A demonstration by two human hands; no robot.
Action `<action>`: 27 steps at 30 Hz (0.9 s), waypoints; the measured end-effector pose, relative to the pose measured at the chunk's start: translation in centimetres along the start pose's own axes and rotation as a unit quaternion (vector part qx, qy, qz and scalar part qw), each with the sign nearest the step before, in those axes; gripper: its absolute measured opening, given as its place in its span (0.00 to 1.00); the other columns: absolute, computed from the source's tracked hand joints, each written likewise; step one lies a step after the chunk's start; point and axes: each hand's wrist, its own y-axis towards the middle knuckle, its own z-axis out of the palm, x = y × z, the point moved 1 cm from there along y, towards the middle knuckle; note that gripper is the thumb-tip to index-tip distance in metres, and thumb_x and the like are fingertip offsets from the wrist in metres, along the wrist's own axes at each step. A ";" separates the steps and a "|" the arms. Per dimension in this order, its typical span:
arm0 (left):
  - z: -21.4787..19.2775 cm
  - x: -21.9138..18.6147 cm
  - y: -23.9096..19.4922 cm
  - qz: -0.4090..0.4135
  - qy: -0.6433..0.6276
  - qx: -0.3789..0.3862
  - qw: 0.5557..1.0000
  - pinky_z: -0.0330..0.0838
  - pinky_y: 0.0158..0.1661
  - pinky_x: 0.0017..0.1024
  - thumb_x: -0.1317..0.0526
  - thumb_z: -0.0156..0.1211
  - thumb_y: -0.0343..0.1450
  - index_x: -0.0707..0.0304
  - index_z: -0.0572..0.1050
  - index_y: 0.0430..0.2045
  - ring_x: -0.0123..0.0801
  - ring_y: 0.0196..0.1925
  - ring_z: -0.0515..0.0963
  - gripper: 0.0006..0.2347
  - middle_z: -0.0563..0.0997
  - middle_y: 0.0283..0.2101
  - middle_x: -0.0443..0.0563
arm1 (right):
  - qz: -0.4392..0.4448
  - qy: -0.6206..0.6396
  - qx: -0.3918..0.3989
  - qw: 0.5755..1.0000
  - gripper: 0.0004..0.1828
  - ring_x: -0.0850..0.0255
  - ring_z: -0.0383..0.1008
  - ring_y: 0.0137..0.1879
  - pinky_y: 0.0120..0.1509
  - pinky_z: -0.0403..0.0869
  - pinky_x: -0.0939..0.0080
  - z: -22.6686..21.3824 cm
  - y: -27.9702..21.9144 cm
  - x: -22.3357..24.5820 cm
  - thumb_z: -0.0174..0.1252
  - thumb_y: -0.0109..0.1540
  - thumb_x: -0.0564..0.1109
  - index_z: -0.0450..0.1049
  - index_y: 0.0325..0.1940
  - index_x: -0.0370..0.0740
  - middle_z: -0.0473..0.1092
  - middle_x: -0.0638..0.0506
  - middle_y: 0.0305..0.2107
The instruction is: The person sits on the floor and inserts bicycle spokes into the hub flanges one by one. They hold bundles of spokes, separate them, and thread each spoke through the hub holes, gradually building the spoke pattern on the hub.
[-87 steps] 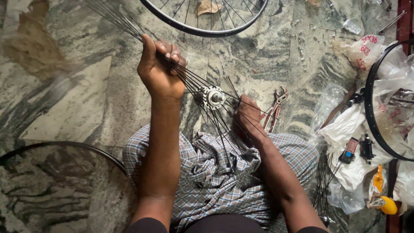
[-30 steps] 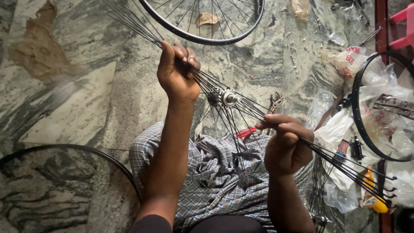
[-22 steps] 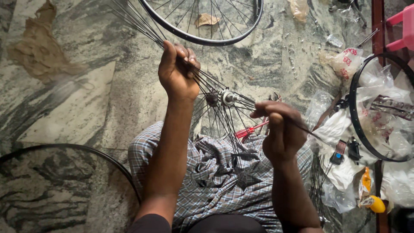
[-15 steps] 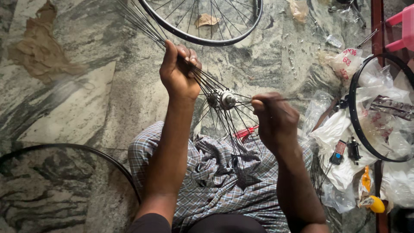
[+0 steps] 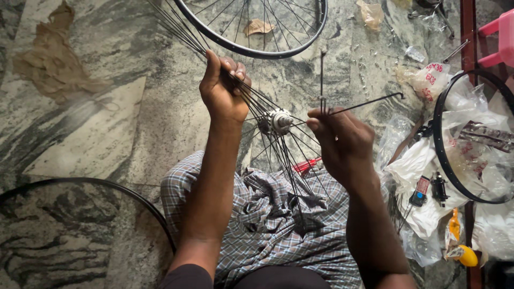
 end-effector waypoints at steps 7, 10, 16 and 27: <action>-0.4 -0.1 -0.1 -0.008 -0.006 -0.010 1.000 0.63 0.24 0.25 0.47 0.57 0.76 0.61 0.71 0.24 0.31 0.30 0.72 0.18 0.69 0.26 0.46 | -0.040 0.026 -0.029 0.998 0.04 0.59 0.78 0.39 0.42 0.74 0.59 -0.3 -0.2 0.3 0.59 0.73 0.40 0.77 0.49 0.37 0.77 0.47 0.36; -0.3 0.0 0.2 -0.007 -0.002 -0.009 1.000 0.64 0.25 0.25 0.47 0.57 0.76 0.61 0.71 0.23 0.31 0.30 0.73 0.18 0.69 0.25 0.46 | 0.021 0.028 -0.023 0.999 0.04 0.61 0.75 0.30 0.35 0.72 0.58 -0.7 -0.2 0.6 0.61 0.70 0.40 0.77 0.46 0.35 0.74 0.48 0.29; -0.2 0.5 -0.1 0.000 0.011 -0.007 1.000 0.63 0.24 0.25 0.48 0.57 0.76 0.61 0.71 0.23 0.31 0.29 0.73 0.18 0.70 0.26 0.46 | 0.037 -0.118 0.182 0.976 0.07 0.59 0.74 0.26 0.27 0.72 0.59 0.5 0.8 -0.3 0.61 0.70 0.42 0.79 0.40 0.36 0.76 0.48 0.28; -0.2 0.3 0.1 -0.025 -0.018 0.034 0.999 0.62 0.24 0.23 0.48 0.55 0.78 0.62 0.71 0.24 0.31 0.30 0.71 0.18 0.69 0.26 0.47 | -0.061 0.305 -0.174 0.934 0.13 0.59 0.80 0.39 0.45 0.82 0.63 -0.9 -4.0 0.1 0.50 0.77 0.48 0.72 0.54 0.34 0.75 0.41 0.42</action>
